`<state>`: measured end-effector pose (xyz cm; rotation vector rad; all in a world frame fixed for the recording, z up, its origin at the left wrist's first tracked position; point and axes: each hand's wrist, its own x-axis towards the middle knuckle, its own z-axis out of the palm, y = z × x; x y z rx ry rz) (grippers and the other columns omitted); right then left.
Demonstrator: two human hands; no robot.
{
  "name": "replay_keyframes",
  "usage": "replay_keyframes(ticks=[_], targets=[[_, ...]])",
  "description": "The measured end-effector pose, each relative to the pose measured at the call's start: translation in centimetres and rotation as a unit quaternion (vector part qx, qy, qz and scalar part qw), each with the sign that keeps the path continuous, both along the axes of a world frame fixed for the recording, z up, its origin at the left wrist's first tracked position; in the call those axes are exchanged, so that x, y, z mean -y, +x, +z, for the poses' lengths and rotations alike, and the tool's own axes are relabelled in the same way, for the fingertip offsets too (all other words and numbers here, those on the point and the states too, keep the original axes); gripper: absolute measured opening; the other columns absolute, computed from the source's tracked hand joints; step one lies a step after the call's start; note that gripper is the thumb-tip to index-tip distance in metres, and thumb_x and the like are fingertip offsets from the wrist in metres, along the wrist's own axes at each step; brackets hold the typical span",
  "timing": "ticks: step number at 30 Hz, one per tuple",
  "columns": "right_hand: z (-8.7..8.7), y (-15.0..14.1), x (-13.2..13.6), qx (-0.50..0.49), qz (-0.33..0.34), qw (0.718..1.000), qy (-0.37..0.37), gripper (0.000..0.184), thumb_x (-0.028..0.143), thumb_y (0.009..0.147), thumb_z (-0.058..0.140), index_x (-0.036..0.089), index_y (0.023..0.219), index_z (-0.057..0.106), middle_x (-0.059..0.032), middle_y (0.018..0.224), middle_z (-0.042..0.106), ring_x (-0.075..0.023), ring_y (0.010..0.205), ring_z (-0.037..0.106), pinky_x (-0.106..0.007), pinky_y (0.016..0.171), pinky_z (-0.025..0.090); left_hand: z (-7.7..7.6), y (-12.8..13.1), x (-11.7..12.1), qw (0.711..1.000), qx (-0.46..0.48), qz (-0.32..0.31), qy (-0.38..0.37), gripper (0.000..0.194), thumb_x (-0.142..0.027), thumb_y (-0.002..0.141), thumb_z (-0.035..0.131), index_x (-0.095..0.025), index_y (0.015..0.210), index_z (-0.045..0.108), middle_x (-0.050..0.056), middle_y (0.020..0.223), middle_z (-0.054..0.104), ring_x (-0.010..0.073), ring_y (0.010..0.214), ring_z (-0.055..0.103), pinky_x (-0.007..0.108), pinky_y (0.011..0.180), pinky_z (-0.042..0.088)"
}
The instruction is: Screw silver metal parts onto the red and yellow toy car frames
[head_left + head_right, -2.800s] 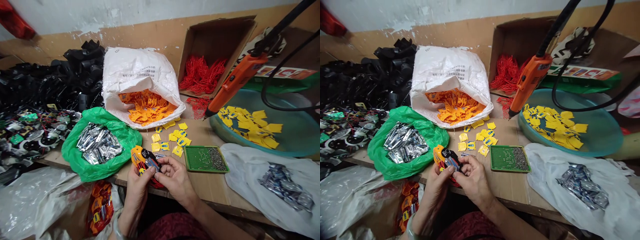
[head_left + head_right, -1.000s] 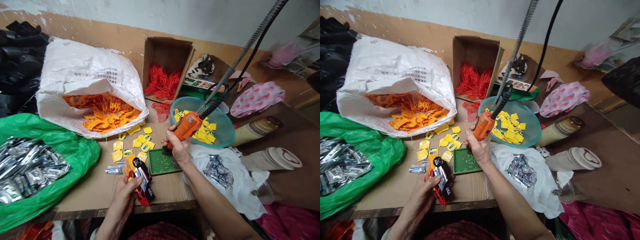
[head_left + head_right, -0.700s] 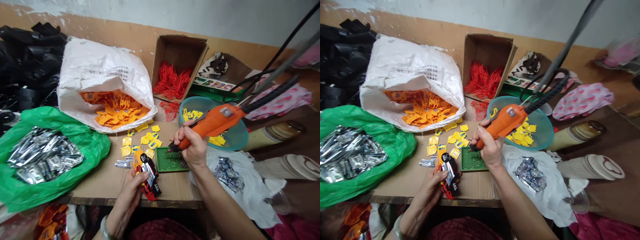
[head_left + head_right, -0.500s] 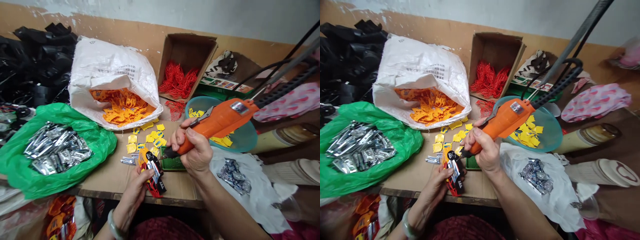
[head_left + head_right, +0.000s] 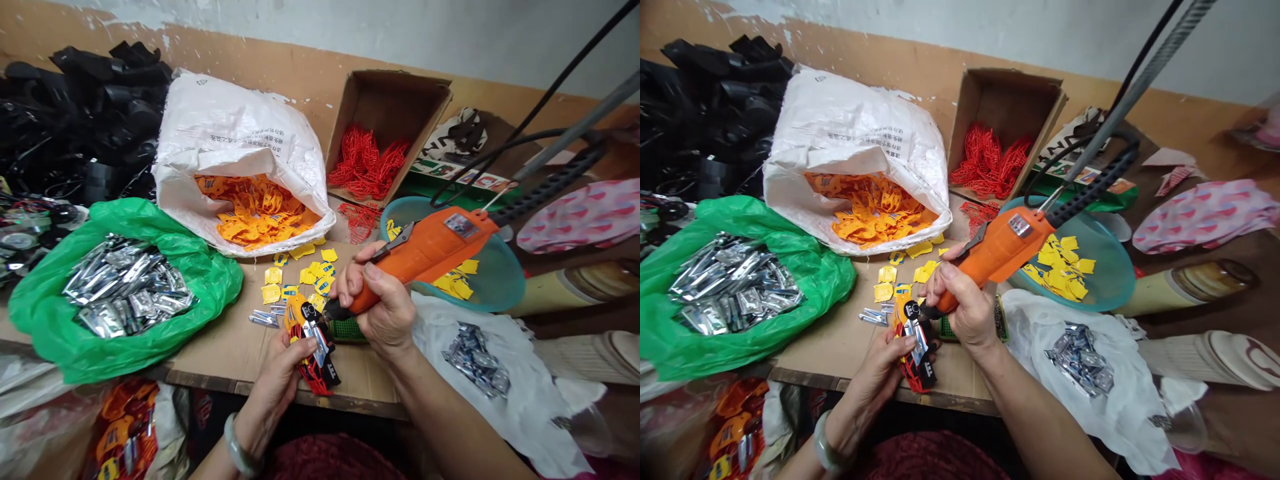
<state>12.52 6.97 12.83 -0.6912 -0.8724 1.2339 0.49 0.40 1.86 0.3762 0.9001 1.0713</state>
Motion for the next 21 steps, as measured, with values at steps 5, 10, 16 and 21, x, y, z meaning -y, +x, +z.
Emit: replay_keyframes(ticks=[5, 10, 16, 21], targets=[[-0.28, -0.05, 0.09, 0.000, 0.007, 1.000, 0.002, 0.024, 0.036, 0.073, 0.073, 0.024, 0.086, 0.057, 0.0097, 0.049, 0.052, -0.0121, 0.037, 0.050, -0.032, 0.050, 0.055, -0.14, 0.02, 0.02, 1.000, 0.003, 0.003, 0.013, 0.042, -0.032, 0.063, 0.090, -0.013, 0.097, 0.074, 0.007, 0.082, 0.076, 0.0183, 0.070, 0.068, 0.028, 0.070, 0.055], [-0.20, -0.13, 0.18, 0.011, 0.003, 1.000, -0.005, 0.028, 0.039, 0.071, 0.075, 0.024, 0.085, 0.057, 0.0093, 0.048, 0.052, -0.0129, 0.037, 0.049, -0.033, 0.049, 0.055, -0.05, 0.05, 0.02, 1.000, -0.001, 0.007, 0.012, 0.043, -0.033, 0.063, 0.090, -0.013, 0.097, 0.073, 0.006, 0.083, 0.076, 0.0170, 0.068, 0.066, 0.028, 0.069, 0.054], [-0.51, -0.03, 0.35, 0.015, 0.012, 1.000, 0.013, 0.026, 0.038, 0.076, 0.075, 0.025, 0.088, 0.056, 0.0104, 0.050, 0.053, -0.0119, 0.038, 0.049, -0.032, 0.052, 0.055, 0.10, 0.19, -0.06, 1.000, -0.001, 0.004, 0.022, 0.040, -0.033, 0.064, 0.089, -0.013, 0.095, 0.074, 0.005, 0.078, 0.074, 0.0166, 0.065, 0.063, 0.029, 0.070, 0.053], [-0.94, 0.14, 0.53, 0.013, 0.028, 0.999, 0.022, 0.024, 0.036, 0.079, 0.074, 0.024, 0.091, 0.057, 0.0089, 0.053, 0.055, -0.0126, 0.040, 0.051, -0.032, 0.052, 0.055, 0.06, 0.18, -0.18, 1.000, 0.003, 0.004, 0.018, 0.039, -0.032, 0.062, 0.090, -0.013, 0.092, 0.073, 0.004, 0.075, 0.072, 0.0158, 0.065, 0.062, 0.028, 0.069, 0.052]])
